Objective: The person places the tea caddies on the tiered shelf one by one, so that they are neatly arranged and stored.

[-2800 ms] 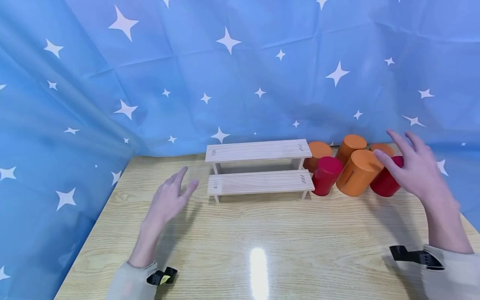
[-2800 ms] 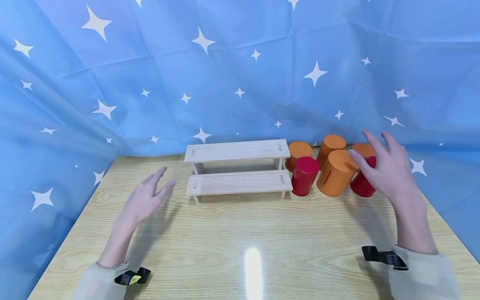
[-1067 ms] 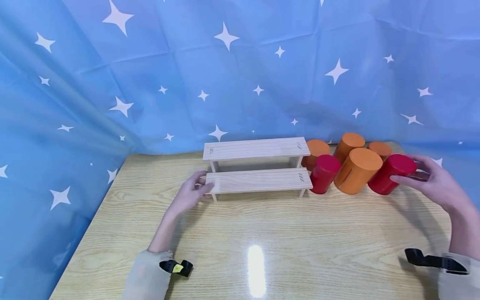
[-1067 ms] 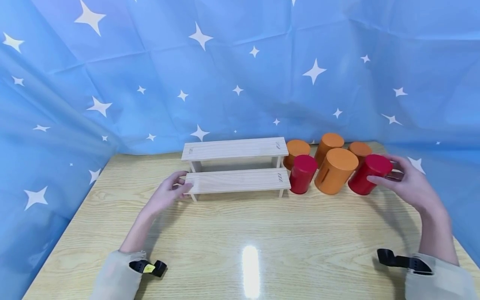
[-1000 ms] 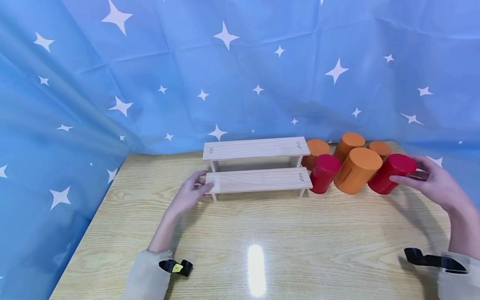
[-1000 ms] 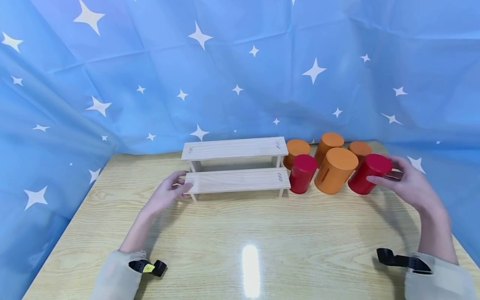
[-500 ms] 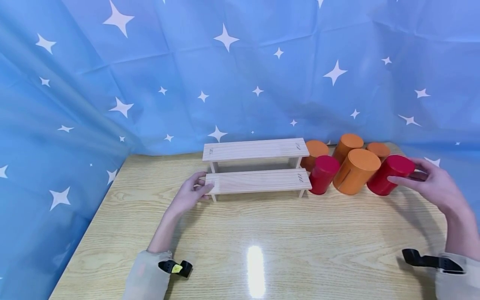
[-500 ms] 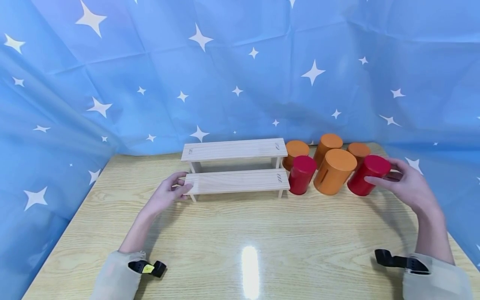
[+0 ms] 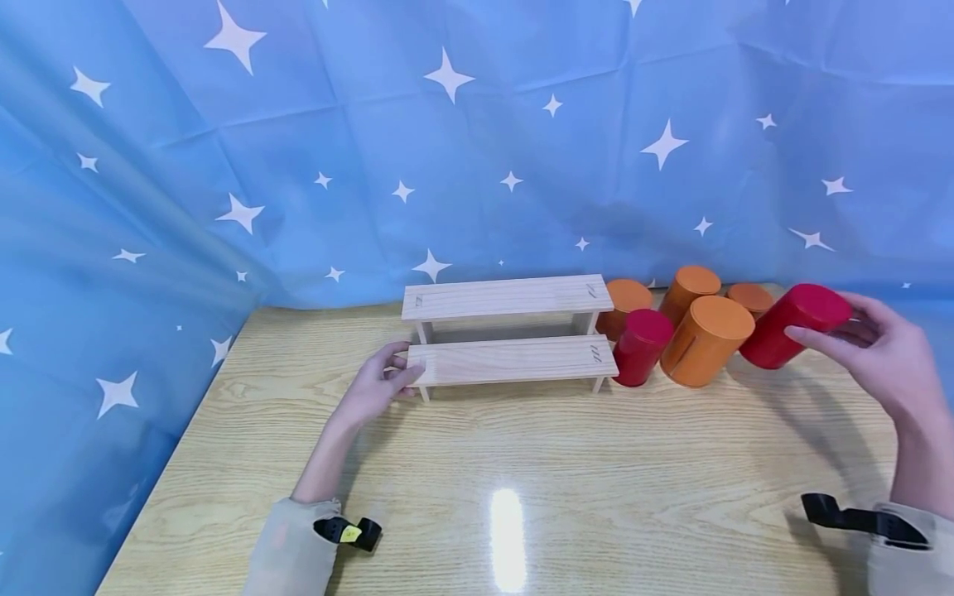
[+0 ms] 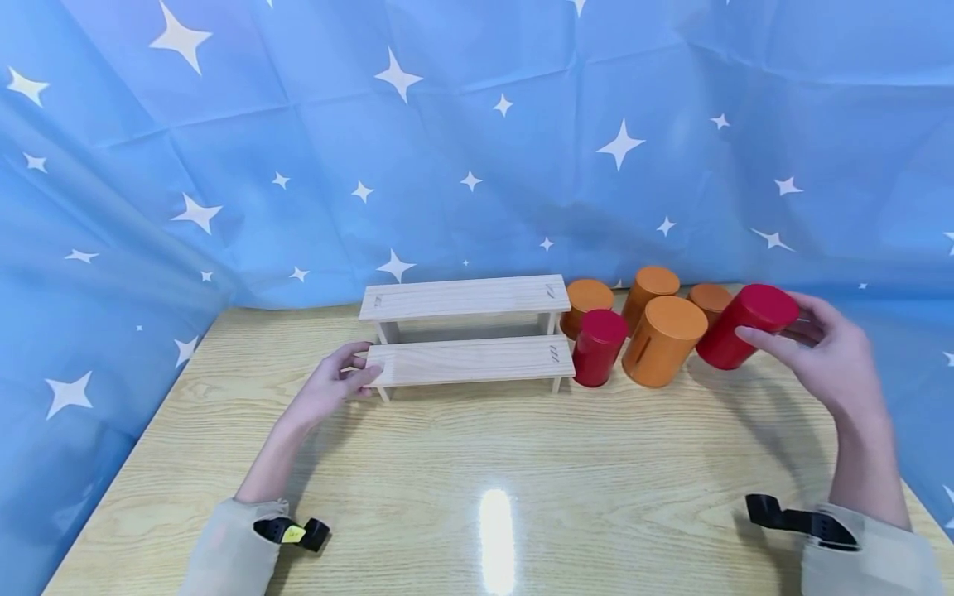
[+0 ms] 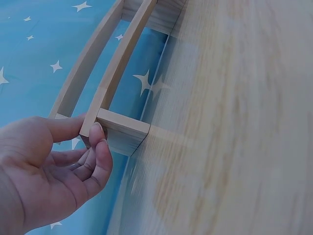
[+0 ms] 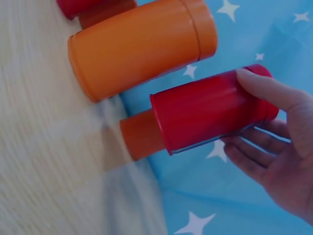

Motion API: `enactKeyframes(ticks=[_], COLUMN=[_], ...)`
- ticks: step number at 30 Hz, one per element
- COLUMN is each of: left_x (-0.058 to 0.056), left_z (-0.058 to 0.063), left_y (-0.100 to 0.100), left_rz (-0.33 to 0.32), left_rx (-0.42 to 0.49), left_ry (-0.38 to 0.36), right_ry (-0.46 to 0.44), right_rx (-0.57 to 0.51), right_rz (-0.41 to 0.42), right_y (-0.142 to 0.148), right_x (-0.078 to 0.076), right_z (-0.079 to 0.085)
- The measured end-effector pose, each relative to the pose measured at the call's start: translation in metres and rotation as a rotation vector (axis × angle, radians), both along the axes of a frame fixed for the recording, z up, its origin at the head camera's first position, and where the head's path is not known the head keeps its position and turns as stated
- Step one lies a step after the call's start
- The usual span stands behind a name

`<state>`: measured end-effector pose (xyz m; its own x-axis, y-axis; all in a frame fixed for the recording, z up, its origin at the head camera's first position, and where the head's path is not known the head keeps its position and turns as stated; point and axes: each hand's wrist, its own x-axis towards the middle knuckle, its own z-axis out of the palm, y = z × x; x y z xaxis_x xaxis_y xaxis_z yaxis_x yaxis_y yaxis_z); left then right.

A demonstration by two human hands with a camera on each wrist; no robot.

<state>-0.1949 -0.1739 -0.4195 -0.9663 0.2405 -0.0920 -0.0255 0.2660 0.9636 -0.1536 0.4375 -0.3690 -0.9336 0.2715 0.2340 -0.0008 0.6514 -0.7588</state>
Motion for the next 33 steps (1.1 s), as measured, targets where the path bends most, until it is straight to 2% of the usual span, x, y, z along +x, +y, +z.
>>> enactKeyframes(ticks=[7, 13, 19, 27, 33], left_x=[0.001, 0.002, 0.002, 0.0, 0.0], left_z=[0.002, 0.003, 0.003, 0.001, 0.001], left_y=[0.0, -0.001, -0.001, -0.002, -0.001], left_rz=[0.005, 0.003, 0.0, 0.006, -0.001], left_rx=[-0.015, -0.007, -0.006, 0.004, 0.004], left_ry=[-0.002, -0.001, -0.003, -0.007, -0.005], right_ry=[0.161, 0.293, 0.351, 0.351, 0.361], right_rx=[-0.093, -0.104, -0.1, -0.095, -0.041], right_rz=[-0.048, -0.054, -0.07, 0.039, 0.099], right_y=[-0.014, -0.032, -0.046, -0.073, -0.093], right_x=[0.006, 0.01, 0.014, 0.017, 0.019], right_z=[0.02, 0.035, 0.05, 0.062, 0.064])
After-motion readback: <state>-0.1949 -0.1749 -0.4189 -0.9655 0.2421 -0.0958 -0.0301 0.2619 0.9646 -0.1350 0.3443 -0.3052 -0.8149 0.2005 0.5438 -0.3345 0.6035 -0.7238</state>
